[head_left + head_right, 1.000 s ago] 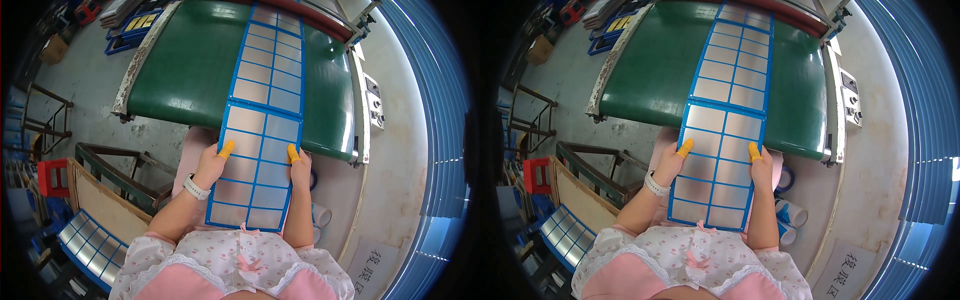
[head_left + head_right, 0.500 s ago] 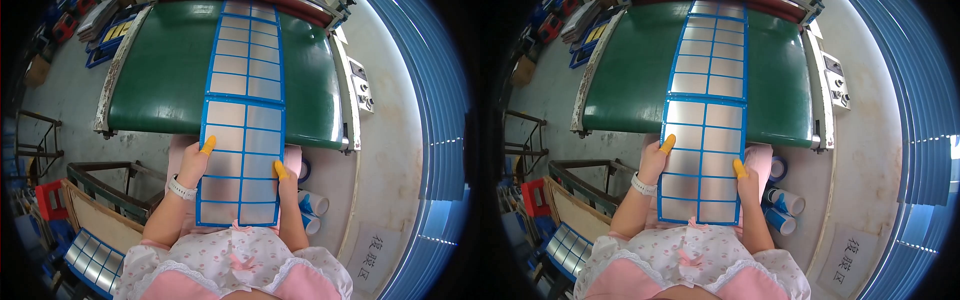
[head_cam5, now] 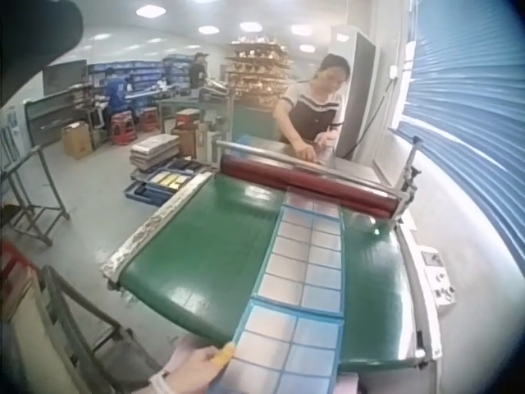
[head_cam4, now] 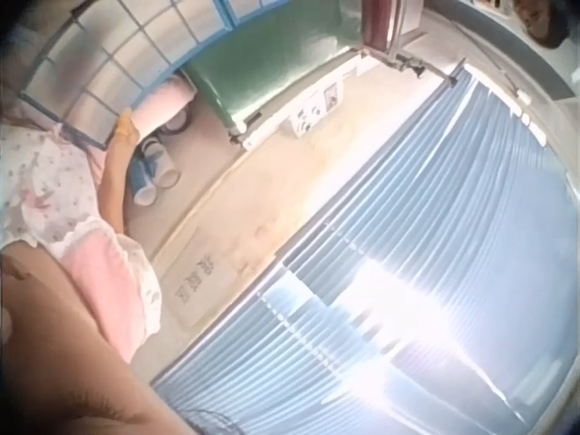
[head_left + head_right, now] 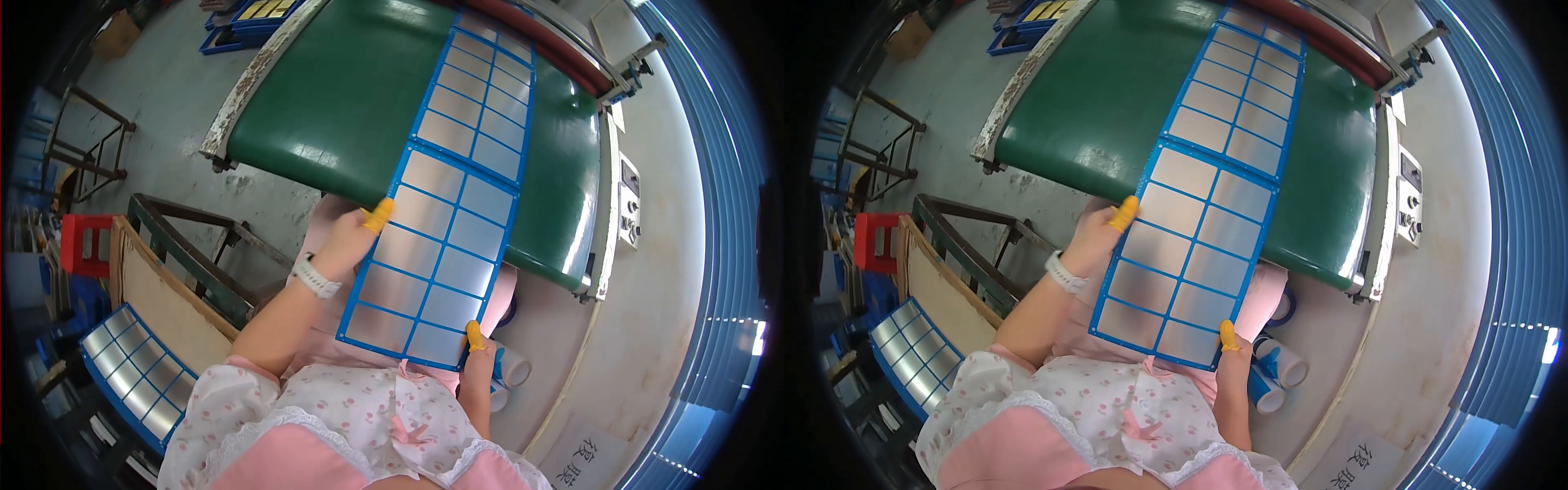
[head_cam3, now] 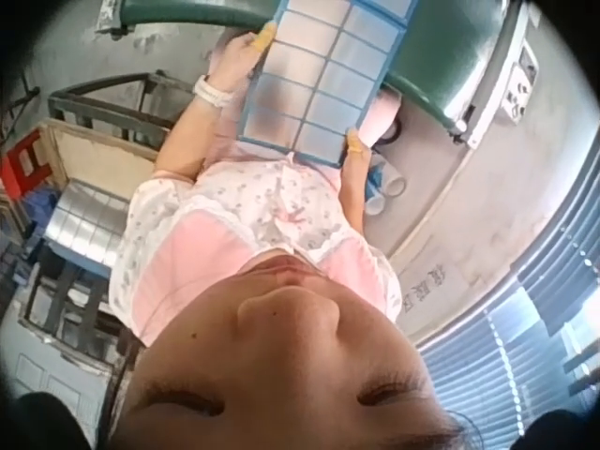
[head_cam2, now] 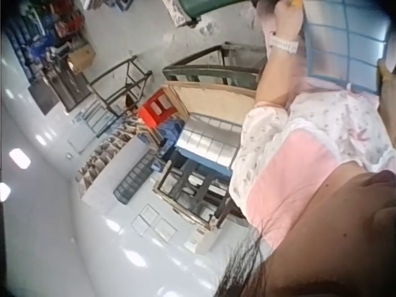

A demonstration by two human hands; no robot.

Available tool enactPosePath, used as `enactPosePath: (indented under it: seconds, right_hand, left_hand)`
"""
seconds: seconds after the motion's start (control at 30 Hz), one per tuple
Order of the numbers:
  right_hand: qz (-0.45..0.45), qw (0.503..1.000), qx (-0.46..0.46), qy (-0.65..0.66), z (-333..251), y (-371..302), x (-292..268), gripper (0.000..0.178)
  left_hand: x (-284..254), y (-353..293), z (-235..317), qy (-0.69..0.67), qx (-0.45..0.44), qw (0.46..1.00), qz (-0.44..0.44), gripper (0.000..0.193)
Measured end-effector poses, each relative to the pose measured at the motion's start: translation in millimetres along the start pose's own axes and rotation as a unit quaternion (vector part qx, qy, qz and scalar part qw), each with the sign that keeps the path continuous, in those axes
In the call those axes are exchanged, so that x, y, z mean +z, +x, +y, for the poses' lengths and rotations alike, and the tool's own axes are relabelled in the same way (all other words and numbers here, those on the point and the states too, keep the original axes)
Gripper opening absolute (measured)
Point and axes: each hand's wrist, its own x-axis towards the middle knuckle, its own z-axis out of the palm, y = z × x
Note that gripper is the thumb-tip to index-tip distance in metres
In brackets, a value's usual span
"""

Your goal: The person sorts rectangular filters by hand, then places them onto a moving conveyor belt.

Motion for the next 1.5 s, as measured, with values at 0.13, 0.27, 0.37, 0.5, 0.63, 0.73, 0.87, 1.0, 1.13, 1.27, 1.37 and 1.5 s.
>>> enactPosePath:
  seconds: [0.13,0.27,0.37,0.5,0.63,0.73,0.87,1.0,1.13,1.27,1.37,1.5]
  right_hand:
    - [0.021,0.999,-0.011,0.026,-3.9,4.2,5.8,0.026]
    - [-0.003,0.999,0.005,0.032,-0.9,10.0,-3.2,0.027]
    - [0.019,0.999,-0.027,0.016,-10.4,9.2,8.1,0.030]
    - [0.031,0.999,-0.027,0.000,-11.9,15.8,7.8,0.029]
    - [0.007,1.000,0.002,-0.010,-20.7,17.7,3.5,0.028]
    - [-0.013,1.000,-0.008,-0.002,-14.6,24.5,0.9,0.027]
    - [-0.039,0.999,-0.016,0.000,-2.6,34.9,-6.2,0.028]
    - [-0.040,0.999,-0.008,-0.003,-14.7,33.5,-0.7,0.019]
    - [-0.038,0.999,-0.016,0.006,-20.1,34.9,3.2,0.023]
    - [-0.037,0.999,-0.024,0.009,-20.5,39.7,3.5,0.023]
    - [-0.035,0.999,-0.011,0.006,-16.0,45.4,3.2,0.023]
    - [-0.041,0.998,-0.025,0.029,-20.7,48.3,6.4,0.018]
  left_hand:
    - [-78.8,-33.4,10.9,0.000,0.077,0.984,0.162,0.019]
    - [-188.2,-111.2,26.3,0.339,0.051,0.769,0.539,0.025]
    - [-276.0,-197.4,11.5,0.583,-0.052,0.477,0.656,0.043]
    - [-313.3,-282.9,-19.5,0.537,-0.333,0.353,0.690,0.056]
    - [-316.3,-293.6,-40.0,0.486,-0.379,0.405,0.676,0.057]
    - [-317.7,-291.7,-43.9,0.493,-0.369,0.402,0.678,0.057]
    - [-314.4,-289.1,-41.9,0.486,-0.350,0.378,0.706,0.057]
    - [-333.0,-289.7,-55.4,0.450,-0.350,0.335,0.750,0.057]
    - [-337.7,-290.1,-49.0,0.360,-0.323,0.348,0.803,0.058]
    - [-324.0,-284.4,-23.6,0.411,-0.345,0.373,0.756,0.054]
    - [-311.3,-281.8,-5.3,0.445,-0.363,0.389,0.720,0.051]
    - [-319.2,-284.7,1.2,0.460,-0.339,0.446,0.688,0.045]
